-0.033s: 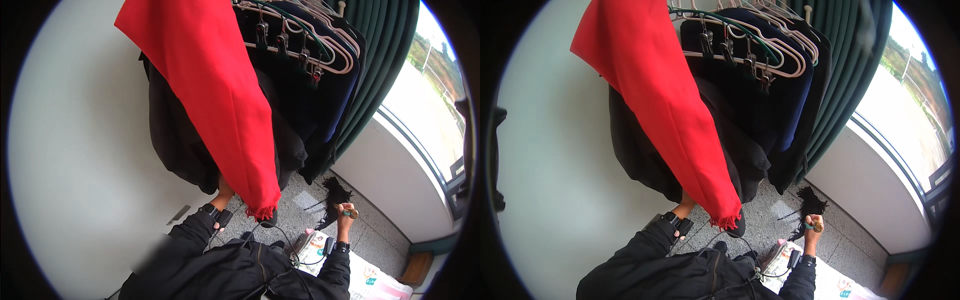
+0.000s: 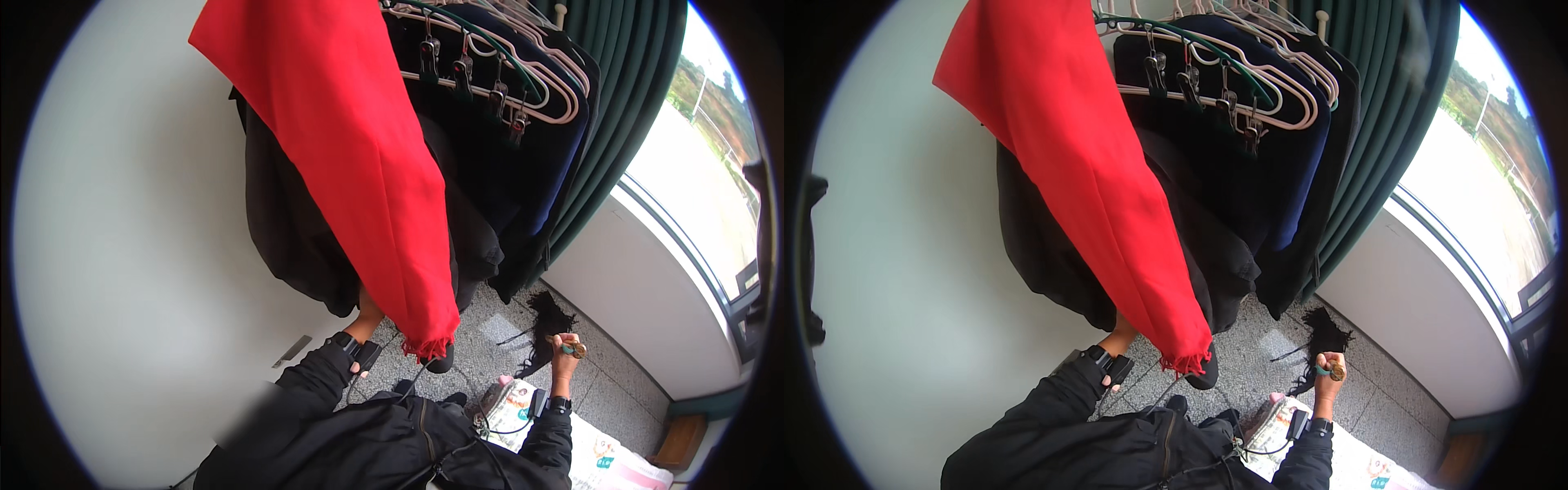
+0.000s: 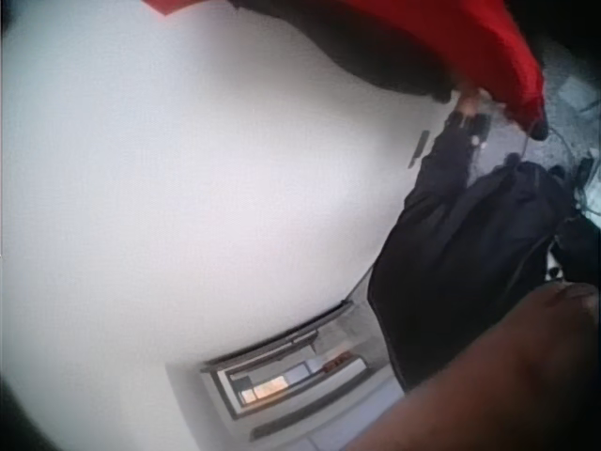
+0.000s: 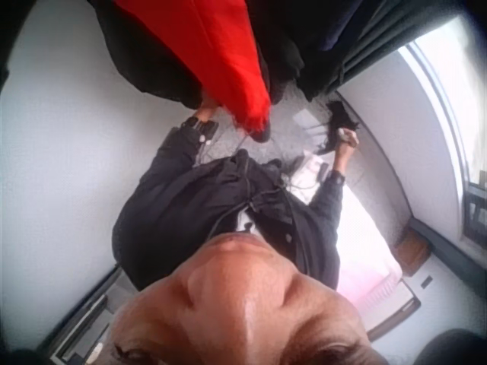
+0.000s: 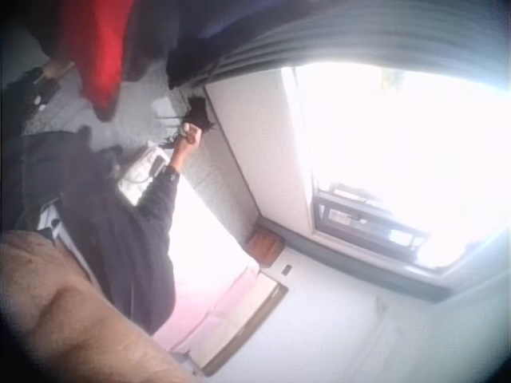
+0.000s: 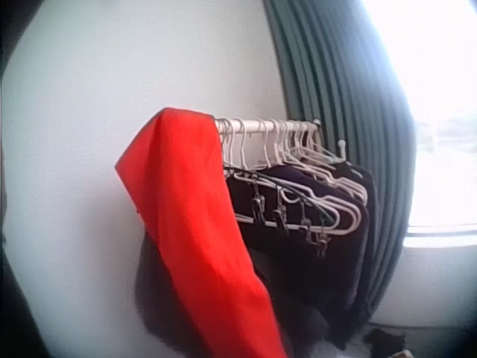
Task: The person sweeps the bedroom floor with a broom, then picks up a black umbrella from a clothes rack, opens and closes it, and hangs it back on the rack. The person resumes sweeping near the rack.
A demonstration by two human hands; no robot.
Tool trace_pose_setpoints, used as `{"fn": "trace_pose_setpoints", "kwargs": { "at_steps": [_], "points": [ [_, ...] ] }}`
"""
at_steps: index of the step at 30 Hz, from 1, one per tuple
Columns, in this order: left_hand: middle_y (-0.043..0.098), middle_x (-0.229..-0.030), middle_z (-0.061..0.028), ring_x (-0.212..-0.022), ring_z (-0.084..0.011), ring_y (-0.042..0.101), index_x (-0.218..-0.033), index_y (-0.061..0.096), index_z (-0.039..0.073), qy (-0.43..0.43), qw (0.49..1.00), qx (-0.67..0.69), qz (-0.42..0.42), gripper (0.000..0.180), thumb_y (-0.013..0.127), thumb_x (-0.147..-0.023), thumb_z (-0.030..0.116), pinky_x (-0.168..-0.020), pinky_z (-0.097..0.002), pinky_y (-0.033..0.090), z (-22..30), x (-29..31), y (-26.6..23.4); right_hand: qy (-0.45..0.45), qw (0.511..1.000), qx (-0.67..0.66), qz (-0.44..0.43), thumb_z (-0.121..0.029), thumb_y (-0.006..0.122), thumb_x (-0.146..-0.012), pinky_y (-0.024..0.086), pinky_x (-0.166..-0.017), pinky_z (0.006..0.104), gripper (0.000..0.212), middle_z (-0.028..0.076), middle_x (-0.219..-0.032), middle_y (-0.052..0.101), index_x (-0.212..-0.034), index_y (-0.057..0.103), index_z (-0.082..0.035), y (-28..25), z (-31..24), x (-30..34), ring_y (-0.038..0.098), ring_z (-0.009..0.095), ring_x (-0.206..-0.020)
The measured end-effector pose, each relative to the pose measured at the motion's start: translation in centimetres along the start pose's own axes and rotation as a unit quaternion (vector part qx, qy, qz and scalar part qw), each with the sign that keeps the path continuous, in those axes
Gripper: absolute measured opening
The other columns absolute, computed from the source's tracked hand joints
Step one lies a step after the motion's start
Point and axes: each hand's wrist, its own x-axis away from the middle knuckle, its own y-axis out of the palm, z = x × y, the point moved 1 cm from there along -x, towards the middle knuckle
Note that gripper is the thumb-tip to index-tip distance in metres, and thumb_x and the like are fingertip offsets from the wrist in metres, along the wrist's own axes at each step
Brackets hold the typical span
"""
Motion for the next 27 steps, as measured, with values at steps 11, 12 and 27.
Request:
{"fn": "trace_pose_setpoints", "kwargs": {
  "at_steps": [11,12,27],
  "points": [
    [0.073,-0.095,-0.0112,-0.085,-0.0293,0.07,-0.105,0.072,0.005,-0.13,0.991,-0.027,-0.025,0.026,0.067,-0.09,0.025,-0.073,-0.0438,0.055,2.5,-3.4,3.5,-0.013,0.996,-0.088,0.002,-0.012,0.075,-0.087,0.048,-0.065,0.0354,0.022,0.003,-0.07,0.056,-0.081,0.057,-0.001,1.8,1.8,-10.6,0.053,0.016,-0.066],
    [0.073,-0.094,-0.0111,-0.085,-0.0291,0.07,-0.105,0.072,0.005,-0.151,0.988,-0.029,-0.032,0.025,0.067,-0.09,0.025,-0.073,-0.0437,0.055,2.4,-3.6,3.6,-0.02,0.997,-0.08,0.013,-0.012,0.075,-0.087,0.049,-0.066,0.0352,0.021,0.003,-0.071,0.056,-0.081,0.058,-0.002,2.1,1.8,-12.0,0.053,0.016,-0.066],
    [0.071,-0.091,-0.0097,-0.081,-0.027,0.068,-0.102,0.072,0.004,-0.384,0.918,-0.082,-0.053,0.023,0.067,-0.09,0.024,-0.07,-0.0423,0.053,0.4,-1.0,-2.9,-0.031,0.978,-0.179,-0.103,-0.009,0.076,-0.092,0.042,-0.063,0.026,0.025,-0.003,-0.074,0.05,-0.083,0.053,-0.007,4.0,2.4,-19.8,0.047,0.008,-0.067]
  ]
}}
